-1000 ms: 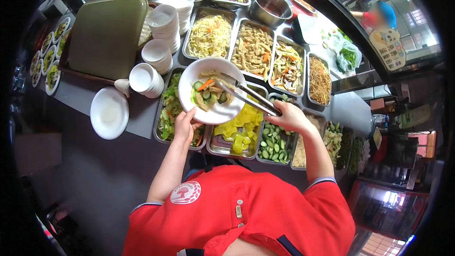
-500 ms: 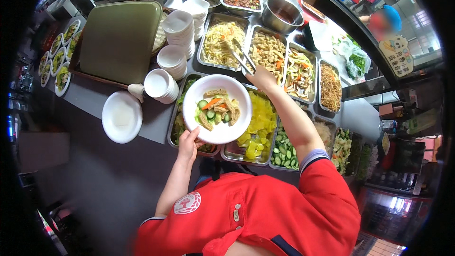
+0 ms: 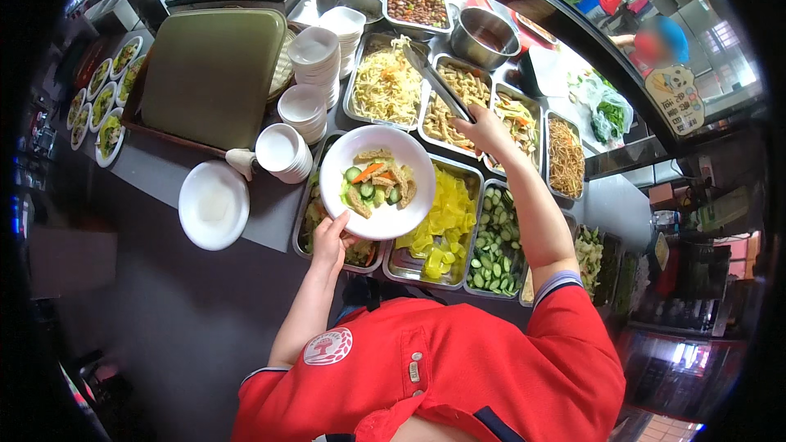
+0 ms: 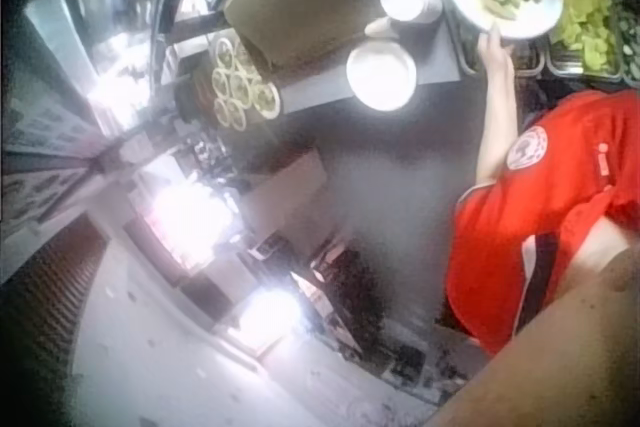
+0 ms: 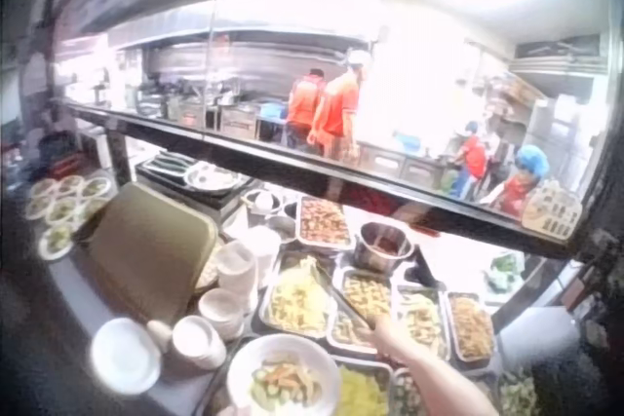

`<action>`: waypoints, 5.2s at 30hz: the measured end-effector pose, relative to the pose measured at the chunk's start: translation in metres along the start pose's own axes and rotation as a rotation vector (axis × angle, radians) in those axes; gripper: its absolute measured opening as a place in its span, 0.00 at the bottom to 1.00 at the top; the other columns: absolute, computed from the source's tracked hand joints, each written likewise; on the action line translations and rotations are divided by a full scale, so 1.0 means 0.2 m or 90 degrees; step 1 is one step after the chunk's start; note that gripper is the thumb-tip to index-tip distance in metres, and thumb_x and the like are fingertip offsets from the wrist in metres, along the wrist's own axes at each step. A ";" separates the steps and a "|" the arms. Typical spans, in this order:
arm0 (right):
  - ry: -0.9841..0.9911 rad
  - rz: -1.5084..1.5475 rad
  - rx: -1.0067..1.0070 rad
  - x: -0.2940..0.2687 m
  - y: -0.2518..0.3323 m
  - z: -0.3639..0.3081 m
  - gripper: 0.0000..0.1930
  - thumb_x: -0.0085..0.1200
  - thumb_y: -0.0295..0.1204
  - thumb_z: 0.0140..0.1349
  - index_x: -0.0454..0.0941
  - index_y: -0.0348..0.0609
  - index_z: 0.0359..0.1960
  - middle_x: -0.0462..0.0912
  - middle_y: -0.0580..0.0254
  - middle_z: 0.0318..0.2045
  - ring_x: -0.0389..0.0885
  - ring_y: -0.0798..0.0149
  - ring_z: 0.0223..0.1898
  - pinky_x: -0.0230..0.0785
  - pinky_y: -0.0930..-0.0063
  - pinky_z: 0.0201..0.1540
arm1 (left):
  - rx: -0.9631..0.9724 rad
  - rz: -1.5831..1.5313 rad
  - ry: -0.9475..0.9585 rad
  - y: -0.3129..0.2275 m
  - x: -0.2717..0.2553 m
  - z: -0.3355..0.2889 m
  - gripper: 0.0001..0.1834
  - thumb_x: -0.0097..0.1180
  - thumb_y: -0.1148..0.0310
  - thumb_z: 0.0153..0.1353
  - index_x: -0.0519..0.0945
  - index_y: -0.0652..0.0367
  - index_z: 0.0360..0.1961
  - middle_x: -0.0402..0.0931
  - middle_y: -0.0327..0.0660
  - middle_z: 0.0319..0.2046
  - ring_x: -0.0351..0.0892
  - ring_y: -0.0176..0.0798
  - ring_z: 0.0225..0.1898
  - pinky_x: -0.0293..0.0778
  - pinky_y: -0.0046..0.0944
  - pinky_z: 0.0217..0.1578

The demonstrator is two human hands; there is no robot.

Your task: The person assembles multiple salads by using tongs to transfer various vegetables and noodles from buffet trays into white bowls. They repeat the process for several bowls, placing each completed salad on a nearby counter.

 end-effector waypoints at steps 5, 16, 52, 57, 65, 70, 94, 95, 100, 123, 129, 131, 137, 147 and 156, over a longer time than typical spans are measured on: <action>-0.020 0.013 0.003 -0.15 0.07 -0.22 0.21 0.56 0.46 0.61 0.77 0.38 0.41 0.77 0.62 0.20 0.76 0.69 0.16 0.70 0.72 0.21 | -0.001 0.004 -0.013 0.00 0.04 0.07 0.16 0.53 0.63 0.66 0.73 0.63 0.49 0.79 0.42 0.40 0.81 0.33 0.36 0.79 0.31 0.27; 0.171 0.104 0.053 -0.16 -0.04 -0.92 0.17 0.58 0.40 0.61 0.76 0.39 0.41 0.74 0.67 0.20 0.69 0.75 0.13 0.61 0.75 0.14 | 0.005 0.071 0.052 -0.07 0.27 0.12 0.18 0.55 0.62 0.64 0.73 0.63 0.49 0.78 0.43 0.40 0.79 0.35 0.37 0.79 0.36 0.34; 0.021 -0.021 -0.072 0.08 -0.26 -0.09 0.22 0.59 0.47 0.50 0.81 0.35 0.27 0.83 0.56 0.21 0.83 0.63 0.21 0.77 0.70 0.31 | 0.048 -0.094 -0.029 0.51 0.25 -0.57 0.17 0.51 0.68 0.65 0.71 0.65 0.53 0.79 0.46 0.44 0.84 0.40 0.39 0.85 0.38 0.33; 0.012 -0.098 -0.036 0.39 0.02 0.39 0.20 0.57 0.44 0.53 0.81 0.37 0.35 0.85 0.53 0.28 0.85 0.56 0.29 0.77 0.64 0.35 | 0.042 -0.065 -0.036 0.32 0.01 -0.49 0.14 0.51 0.69 0.66 0.73 0.66 0.49 0.80 0.47 0.42 0.83 0.39 0.38 0.84 0.38 0.34; 0.021 -0.137 0.001 0.45 -0.01 0.40 0.14 0.50 0.36 0.61 0.79 0.41 0.43 0.83 0.52 0.30 0.84 0.55 0.28 0.75 0.62 0.34 | 0.022 -0.076 -0.020 0.11 -0.12 -0.30 0.14 0.51 0.70 0.66 0.74 0.67 0.49 0.80 0.46 0.41 0.83 0.39 0.38 0.84 0.39 0.35; 0.111 -0.014 0.012 0.28 -0.02 0.22 0.17 0.51 0.41 0.63 0.75 0.38 0.42 0.78 0.61 0.23 0.78 0.65 0.19 0.73 0.68 0.26 | 0.009 -0.100 -0.016 0.09 -0.07 -0.20 0.14 0.52 0.69 0.65 0.74 0.65 0.49 0.79 0.45 0.41 0.83 0.37 0.37 0.84 0.37 0.34; 0.002 0.187 -0.005 -0.56 -0.11 -0.86 0.11 0.57 0.34 0.62 0.74 0.39 0.38 0.70 0.72 0.17 0.65 0.79 0.11 0.56 0.80 0.12 | -0.002 0.054 0.042 0.04 0.47 0.08 0.17 0.55 0.60 0.65 0.75 0.63 0.46 0.80 0.40 0.36 0.79 0.32 0.32 0.76 0.31 0.31; 0.017 0.190 0.000 -0.55 -0.15 -0.93 0.11 0.57 0.34 0.62 0.74 0.39 0.39 0.70 0.71 0.17 0.65 0.79 0.11 0.56 0.80 0.12 | -0.002 0.055 0.046 0.06 0.47 0.08 0.17 0.53 0.60 0.65 0.75 0.61 0.47 0.79 0.39 0.37 0.79 0.32 0.35 0.75 0.32 0.34; 0.130 0.191 0.053 -0.39 -0.49 -1.19 0.16 0.58 0.41 0.62 0.76 0.40 0.38 0.70 0.71 0.16 0.68 0.76 0.11 0.58 0.78 0.11 | -0.005 0.101 0.104 0.20 0.70 -0.04 0.19 0.52 0.63 0.66 0.72 0.65 0.52 0.78 0.43 0.43 0.79 0.36 0.41 0.78 0.36 0.38; -0.173 0.161 0.457 -0.35 -2.77 -2.73 0.35 0.63 0.54 0.47 0.71 0.31 0.43 0.82 0.55 0.24 0.80 0.63 0.17 0.74 0.70 0.27 | -0.096 0.019 0.176 1.47 1.20 -0.94 0.21 0.52 0.68 0.65 0.69 0.63 0.57 0.76 0.44 0.51 0.78 0.40 0.51 0.79 0.40 0.49; -0.109 0.201 0.481 -0.18 -2.88 -2.52 0.31 0.61 0.52 0.49 0.73 0.32 0.41 0.82 0.56 0.19 0.82 0.62 0.19 0.75 0.68 0.28 | -0.084 0.091 0.173 1.51 1.28 -0.90 0.20 0.52 0.66 0.65 0.71 0.63 0.55 0.77 0.43 0.50 0.79 0.39 0.49 0.80 0.40 0.47; -0.110 0.237 0.462 -0.14 -2.89 -2.41 0.27 0.59 0.49 0.52 0.74 0.34 0.40 0.81 0.54 0.19 0.82 0.62 0.18 0.75 0.67 0.27 | -0.082 0.088 0.184 1.53 1.33 -0.85 0.20 0.52 0.66 0.65 0.71 0.63 0.55 0.77 0.43 0.50 0.79 0.39 0.49 0.79 0.40 0.47; -0.103 0.269 0.440 -0.17 -2.90 -2.34 0.21 0.54 0.45 0.57 0.74 0.36 0.36 0.78 0.55 0.18 0.79 0.61 0.15 0.73 0.65 0.21 | -0.115 0.068 0.229 1.66 1.48 -0.70 0.21 0.52 0.67 0.65 0.70 0.63 0.57 0.75 0.43 0.53 0.75 0.40 0.54 0.73 0.43 0.55; -0.114 0.371 0.461 -0.09 -2.96 -2.28 0.18 0.52 0.45 0.61 0.72 0.42 0.34 0.74 0.61 0.16 0.74 0.65 0.11 0.65 0.68 0.13 | -0.103 0.083 0.174 1.73 1.54 -0.54 0.17 0.54 0.68 0.64 0.71 0.63 0.52 0.78 0.44 0.47 0.81 0.39 0.44 0.83 0.38 0.37; -0.094 0.349 0.387 -0.31 -3.04 -2.31 0.18 0.54 0.44 0.61 0.71 0.39 0.33 0.74 0.59 0.15 0.74 0.65 0.11 0.66 0.68 0.15 | -0.120 0.128 0.193 1.90 1.63 -0.57 0.16 0.55 0.69 0.62 0.74 0.61 0.50 0.78 0.41 0.47 0.78 0.40 0.48 0.76 0.42 0.45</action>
Point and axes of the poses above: each hand's wrist, its own z-axis towards the middle knuckle, its own x-axis out of the palm, y = z × x, the point moved 6 cm from there along z, towards the middle knuckle
